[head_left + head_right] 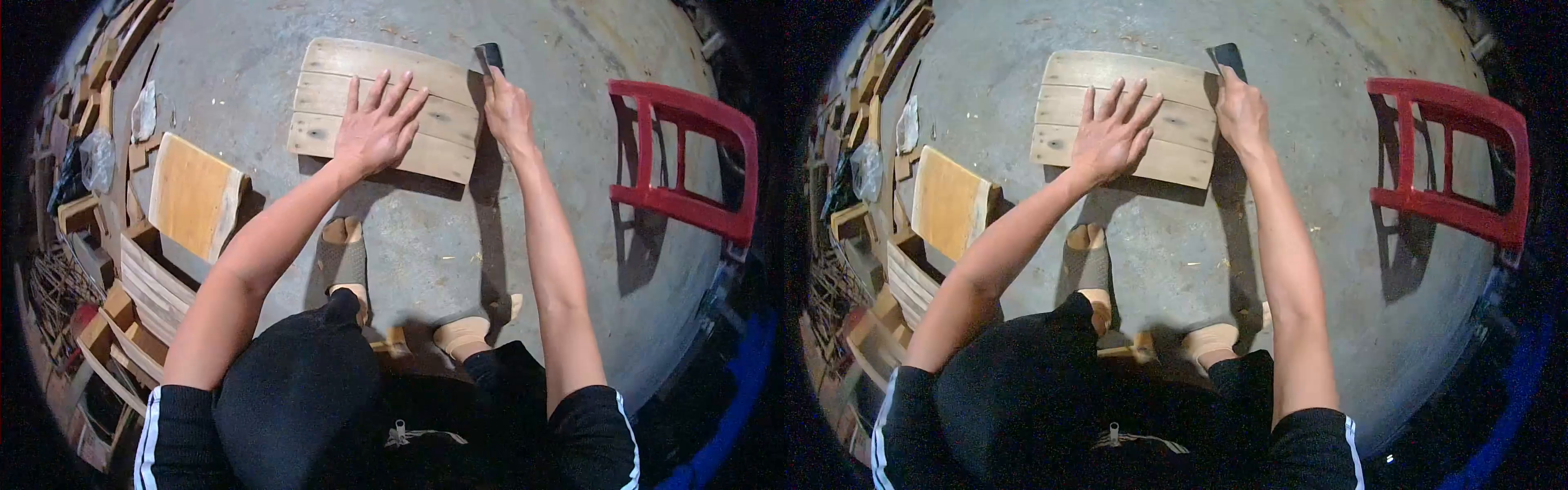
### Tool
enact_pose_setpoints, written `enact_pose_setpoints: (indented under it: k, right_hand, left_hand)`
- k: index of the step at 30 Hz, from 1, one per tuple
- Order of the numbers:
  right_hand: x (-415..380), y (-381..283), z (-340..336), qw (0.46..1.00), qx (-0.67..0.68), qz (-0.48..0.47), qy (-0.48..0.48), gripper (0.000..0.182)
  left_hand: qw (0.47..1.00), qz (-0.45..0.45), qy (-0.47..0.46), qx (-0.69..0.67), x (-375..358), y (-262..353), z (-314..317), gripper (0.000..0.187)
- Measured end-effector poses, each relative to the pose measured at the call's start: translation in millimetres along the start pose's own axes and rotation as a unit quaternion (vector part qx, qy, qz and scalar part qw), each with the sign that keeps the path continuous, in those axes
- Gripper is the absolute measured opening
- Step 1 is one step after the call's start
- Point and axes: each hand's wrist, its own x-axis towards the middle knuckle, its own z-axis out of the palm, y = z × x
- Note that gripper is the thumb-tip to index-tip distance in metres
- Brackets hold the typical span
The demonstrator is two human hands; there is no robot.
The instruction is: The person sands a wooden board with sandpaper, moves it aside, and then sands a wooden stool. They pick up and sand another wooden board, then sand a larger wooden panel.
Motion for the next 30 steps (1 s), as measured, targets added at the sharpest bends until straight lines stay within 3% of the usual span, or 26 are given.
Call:
enact_pose_setpoints:
  k: [6, 8, 9, 10, 13, 14, 16, 17, 22, 24, 27, 29, 30]
  right_hand:
    - [11, 10, 16, 1.0, -0.009, -0.011, -0.014, 0.032]
    - [-7, 14, 27, 0.977, 0.025, -0.151, 0.149, 0.033]
    - [-10, 2, 13, 0.995, 0.025, -0.072, 0.063, 0.034]
    - [-5, 6, 13, 0.995, 0.025, -0.064, 0.069, 0.034]
    - [15, 8, 11, 0.998, -0.021, 0.045, -0.044, 0.034]
    - [11, 9, 13, 0.998, -0.02, 0.041, -0.038, 0.034]
    - [-3, 9, 22, 0.992, 0.006, -0.074, 0.099, 0.034]
    - [-11, 10, 28, 0.989, -0.015, -0.095, 0.116, 0.034]
    - [1, 9, 13, 0.997, 0.018, -0.016, 0.078, 0.032]
    - [10, 9, 12, 1.0, 0.017, 0.015, 0.006, 0.031]
    - [-7, 1, 21, 0.988, 0.048, -0.094, 0.112, 0.03]
    - [-18, 8, 26, 0.988, 0.062, -0.08, 0.119, 0.03]
    - [-6, 7, 19, 0.996, 0.064, -0.012, 0.057, 0.03]
  left_hand:
    - [1.0, -0.003, 0.006, 0.003, -1, 1, -4, 0.056]
    - [1.0, -0.011, -0.011, -0.005, -5, 2, -4, 0.056]
    - [1.0, -0.009, -0.011, 0.0, -6, 4, -3, 0.056]
    - [1.0, -0.005, -0.002, 0.01, -2, 2, -2, 0.056]
    - [1.0, 0.002, 0.009, 0.009, 0, 5, -2, 0.056]
    - [1.0, -0.005, 0.004, 0.007, 0, 4, -3, 0.055]
    - [1.0, -0.011, 0.012, 0.006, 2, -2, -2, 0.055]
    - [1.0, -0.01, 0.01, 0.013, 2, -3, -1, 0.055]
    - [1.0, 0.002, 0.014, 0.017, 1, 4, -3, 0.055]
    - [1.0, 0.007, 0.015, 0.012, 0, 3, -2, 0.055]
    - [1.0, 0.0, 0.005, 0.014, 1, 2, -3, 0.056]
    - [1.0, 0.006, -0.001, 0.012, 1, 5, -6, 0.056]
    - [1.0, 0.02, 0.003, 0.012, 2, 6, -6, 0.056]
